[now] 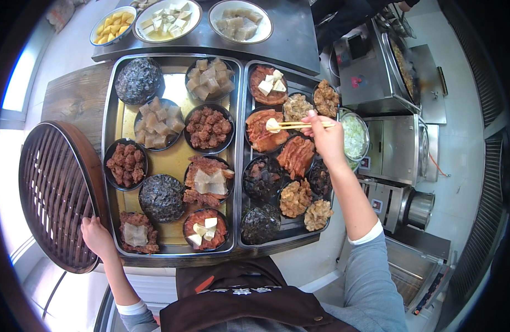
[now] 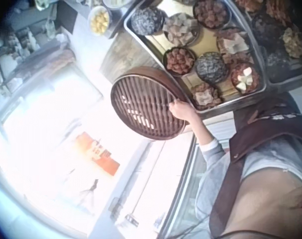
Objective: The person uses chopsticks to place small white cubes and yellow chunks onto multiple round food items arranged on trays. The person then places the bowl of yellow chunks on the counter.
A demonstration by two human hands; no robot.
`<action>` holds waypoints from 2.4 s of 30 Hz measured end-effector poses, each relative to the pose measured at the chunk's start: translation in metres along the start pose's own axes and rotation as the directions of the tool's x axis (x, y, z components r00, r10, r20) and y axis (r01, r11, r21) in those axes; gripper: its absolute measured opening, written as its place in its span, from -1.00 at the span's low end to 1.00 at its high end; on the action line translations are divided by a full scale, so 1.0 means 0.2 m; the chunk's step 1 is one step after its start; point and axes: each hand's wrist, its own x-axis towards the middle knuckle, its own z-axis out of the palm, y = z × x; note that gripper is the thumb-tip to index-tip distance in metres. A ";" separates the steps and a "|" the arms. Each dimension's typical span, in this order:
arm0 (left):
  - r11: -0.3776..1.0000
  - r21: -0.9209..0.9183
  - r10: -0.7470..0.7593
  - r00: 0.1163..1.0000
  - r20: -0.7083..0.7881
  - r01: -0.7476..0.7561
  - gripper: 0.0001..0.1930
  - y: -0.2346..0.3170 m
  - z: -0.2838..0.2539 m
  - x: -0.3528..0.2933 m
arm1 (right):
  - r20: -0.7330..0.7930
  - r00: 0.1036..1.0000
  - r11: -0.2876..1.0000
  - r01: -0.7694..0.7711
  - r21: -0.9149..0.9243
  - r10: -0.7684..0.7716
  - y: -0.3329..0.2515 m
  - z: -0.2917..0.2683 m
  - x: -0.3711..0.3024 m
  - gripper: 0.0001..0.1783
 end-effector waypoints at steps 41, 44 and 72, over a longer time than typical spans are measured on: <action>0.987 -0.085 -0.142 0.989 -0.048 0.137 -0.92 0.03 -0.01 -0.02 | 0.178 0.941 0.681 -0.332 0.653 0.288 -0.69 1.36 1.08 -0.48; 0.989 -0.096 -0.121 0.990 -0.068 0.115 -0.92 0.02 0.00 -0.01 | 0.278 0.896 0.531 -0.431 0.729 0.345 -0.65 1.28 1.09 -0.49; 1.000 -0.009 0.005 1.000 -0.029 -0.005 -0.84 -0.03 0.02 -0.03 | 0.035 0.948 0.642 -0.242 0.727 0.317 0.45 -0.12 -0.28 -0.52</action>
